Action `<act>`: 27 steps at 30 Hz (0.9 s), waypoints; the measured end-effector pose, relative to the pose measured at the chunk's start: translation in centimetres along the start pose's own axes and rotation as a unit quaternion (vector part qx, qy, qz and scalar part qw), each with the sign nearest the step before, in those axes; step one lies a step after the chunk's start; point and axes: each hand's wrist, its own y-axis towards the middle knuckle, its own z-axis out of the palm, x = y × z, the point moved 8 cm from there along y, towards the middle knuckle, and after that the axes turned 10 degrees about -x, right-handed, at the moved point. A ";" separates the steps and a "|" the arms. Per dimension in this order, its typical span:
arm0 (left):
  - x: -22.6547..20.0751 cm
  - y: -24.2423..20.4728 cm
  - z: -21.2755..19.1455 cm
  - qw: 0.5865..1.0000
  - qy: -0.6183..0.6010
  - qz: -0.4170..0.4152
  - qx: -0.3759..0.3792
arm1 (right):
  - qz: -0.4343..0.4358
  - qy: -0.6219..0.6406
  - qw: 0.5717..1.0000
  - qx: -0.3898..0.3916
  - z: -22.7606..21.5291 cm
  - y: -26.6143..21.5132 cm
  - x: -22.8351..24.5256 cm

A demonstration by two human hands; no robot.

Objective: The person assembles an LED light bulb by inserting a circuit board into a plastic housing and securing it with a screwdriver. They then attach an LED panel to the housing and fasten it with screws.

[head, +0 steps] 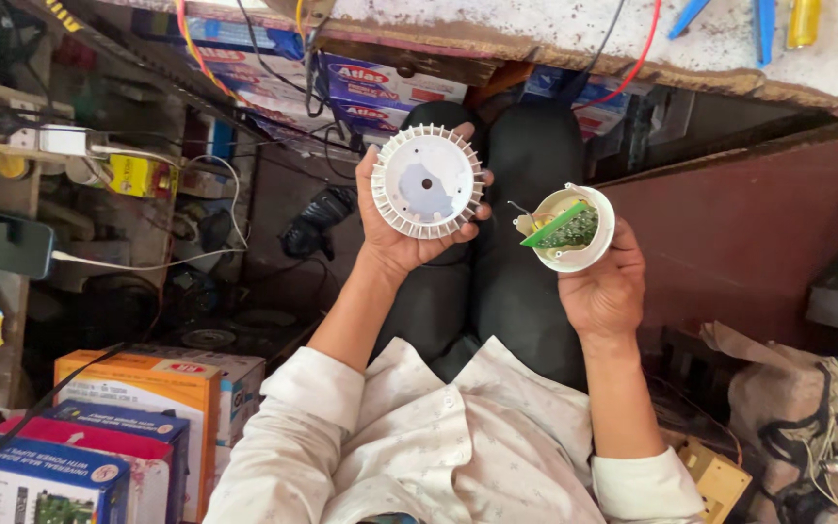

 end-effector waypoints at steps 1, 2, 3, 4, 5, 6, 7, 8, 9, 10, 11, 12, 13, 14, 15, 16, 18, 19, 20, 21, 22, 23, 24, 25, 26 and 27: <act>0.0 0.0 0.1 1.000 -0.003 -0.001 0.005 | 0.001 0.003 1.000 0.007 0.1 0.1 0.0; 0.0 0.0 0.0 1.000 -0.002 -0.003 0.002 | 0.003 0.005 1.000 0.000 0.1 0.2 -0.1; 0.1 0.0 -0.1 1.000 -0.002 -0.003 -0.001 | 0.007 0.008 1.000 -0.006 -0.1 0.2 0.0; 0.1 0.1 -0.2 1.000 -0.001 -0.004 -0.005 | 0.010 0.010 1.000 -0.012 -0.4 0.1 0.1; 0.1 0.1 -0.2 1.000 0.002 -0.005 -0.003 | 0.009 0.013 1.000 -0.007 -0.4 0.1 0.0; 0.1 0.1 -0.2 1.000 0.006 -0.005 -0.002 | 0.009 0.015 1.000 -0.002 -0.4 0.1 0.0; 0.1 0.1 -0.2 1.000 0.010 -0.005 -0.002 | 0.010 0.019 1.000 0.003 -0.4 0.1 0.0; 0.1 0.0 -0.2 1.000 0.009 -0.005 -0.001 | 0.009 0.016 1.000 0.006 -0.4 0.1 -0.1; 0.1 0.0 -0.2 1.000 0.008 -0.006 -0.001 | 0.008 0.012 1.000 0.009 -0.4 0.1 -0.1; 0.1 0.0 -0.2 1.000 0.007 -0.006 -0.001 | 0.007 0.009 1.000 0.011 -0.4 0.1 -0.1; 0.1 0.0 -0.1 1.000 0.005 -0.007 0.001 | 0.009 0.015 1.000 0.011 -0.5 0.1 -0.1; 0.2 -0.1 0.0 1.000 0.003 -0.008 0.002 | 0.011 0.021 1.000 0.010 -0.5 0.2 -0.2; 0.2 0.0 0.1 1.000 0.000 -0.010 0.004 | 0.011 0.026 1.000 0.009 -0.6 0.2 -0.2; 0.2 0.1 0.1 1.000 0.001 -0.010 0.005 | 0.011 0.033 0.999 0.010 -0.6 0.3 -0.2; 0.2 0.0 0.1 1.000 0.000 -0.010 0.005 | 0.012 0.039 0.999 0.010 -0.7 0.2 -0.3; 0.3 0.1 0.1 1.000 -0.001 -0.010 0.005 | 0.013 0.045 0.999 0.010 -0.8 0.2 -0.2; 0.3 0.1 0.1 1.000 0.004 -0.007 0.008 | 0.010 0.029 0.999 0.009 -0.8 0.2 -0.1; 0.2 0.1 0.1 1.000 0.008 -0.004 0.009 | 0.009 0.023 1.000 0.008 -0.8 0.2 -0.2; 0.2 0.1 0.0 1.000 0.016 0.001 0.005 | 0.006 0.015 1.000 0.009 -0.7 0.2 -0.2; 0.1 0.0 -0.1 1.000 0.025 0.007 0.000 | 0.003 0.007 1.000 0.010 -0.7 0.2 -0.2; 0.1 0.1 -0.2 0.999 0.034 0.013 -0.005 | 0.001 0.000 1.000 0.011 -0.6 0.1 -0.2; 0.1 0.1 -0.2 0.999 0.030 0.009 -0.002 | 0.000 -0.003 1.000 0.009 -0.5 0.1 -0.2; 0.2 0.2 -0.1 1.000 0.026 0.005 0.001 | -0.001 -0.007 1.000 0.007 -0.4 0.0 -0.1; 0.2 0.2 0.0 1.000 0.024 0.004 0.003 | 0.000 -0.008 1.000 0.007 -0.2 0.0 -0.2; 0.2 0.1 0.0 1.000 0.022 0.001 0.005 | -0.002 -0.005 1.000 0.005 0.0 0.0 -0.1; 0.2 0.1 0.0 1.000 0.019 0.000 0.005 | -0.002 -0.003 1.000 0.003 0.1 -0.1 -0.1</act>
